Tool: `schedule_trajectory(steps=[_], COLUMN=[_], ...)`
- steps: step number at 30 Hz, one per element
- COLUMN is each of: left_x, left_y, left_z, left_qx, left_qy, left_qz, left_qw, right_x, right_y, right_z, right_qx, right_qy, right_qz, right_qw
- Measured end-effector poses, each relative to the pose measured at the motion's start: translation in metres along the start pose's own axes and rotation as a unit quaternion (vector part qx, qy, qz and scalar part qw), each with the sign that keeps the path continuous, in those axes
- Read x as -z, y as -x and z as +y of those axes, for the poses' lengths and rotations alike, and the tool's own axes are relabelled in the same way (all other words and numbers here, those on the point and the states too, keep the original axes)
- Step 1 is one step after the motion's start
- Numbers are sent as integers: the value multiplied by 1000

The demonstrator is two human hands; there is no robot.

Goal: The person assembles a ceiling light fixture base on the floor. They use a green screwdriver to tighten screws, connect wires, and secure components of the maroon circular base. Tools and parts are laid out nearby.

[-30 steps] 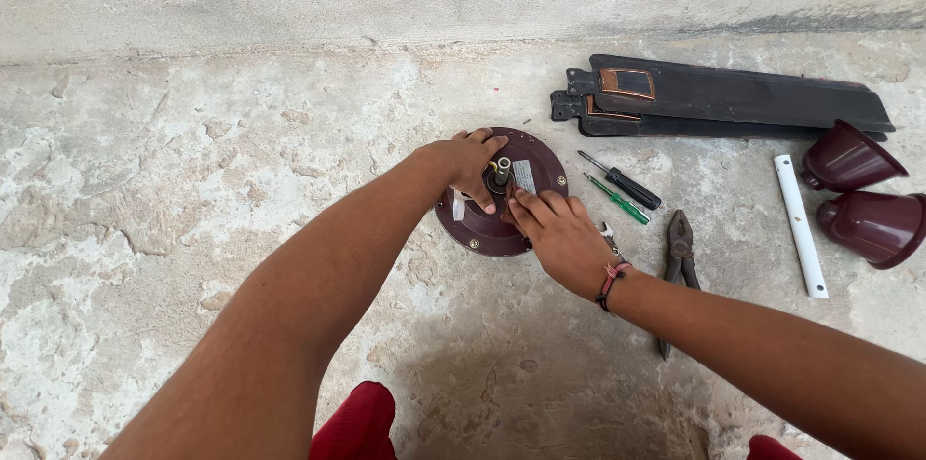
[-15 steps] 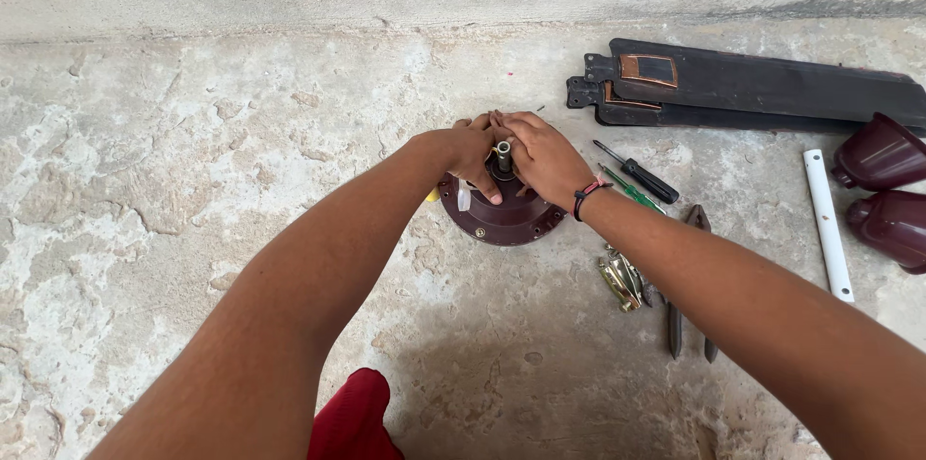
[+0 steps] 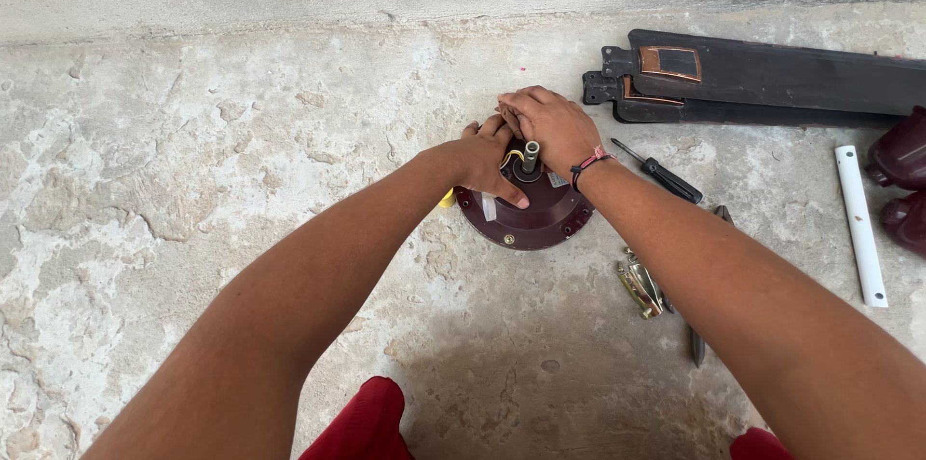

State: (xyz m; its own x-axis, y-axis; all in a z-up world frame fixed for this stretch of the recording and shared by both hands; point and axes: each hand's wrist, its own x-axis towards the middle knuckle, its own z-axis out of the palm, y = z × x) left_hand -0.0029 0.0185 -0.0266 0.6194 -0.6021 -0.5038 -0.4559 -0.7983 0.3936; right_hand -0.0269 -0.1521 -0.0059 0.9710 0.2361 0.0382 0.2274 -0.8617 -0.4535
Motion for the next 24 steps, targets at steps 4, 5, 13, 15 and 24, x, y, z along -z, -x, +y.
schedule_trajectory(steps=[4, 5, 13, 15, 24], left_x=[-1, -1, 0, 4, 8], left_y=[2, 2, 7, 9, 12], left_z=[3, 2, 8, 11, 10], left_qx=[-55, -42, -2, 26, 15], left_qy=[-51, -39, -18, -6, -6], left_qz=[24, 24, 29, 11, 10], left_qw=[997, 998, 999, 1000, 1000], right_x=[3, 5, 17, 19, 26], right_y=[27, 40, 128, 130, 37], right_z=[-2, 0, 23, 28, 15], right_qx=[49, 67, 180, 193, 122], right_qy=[30, 37, 119, 167, 14], right_qz=[40, 49, -22, -73, 1], right_qw=[998, 996, 976, 964, 992])
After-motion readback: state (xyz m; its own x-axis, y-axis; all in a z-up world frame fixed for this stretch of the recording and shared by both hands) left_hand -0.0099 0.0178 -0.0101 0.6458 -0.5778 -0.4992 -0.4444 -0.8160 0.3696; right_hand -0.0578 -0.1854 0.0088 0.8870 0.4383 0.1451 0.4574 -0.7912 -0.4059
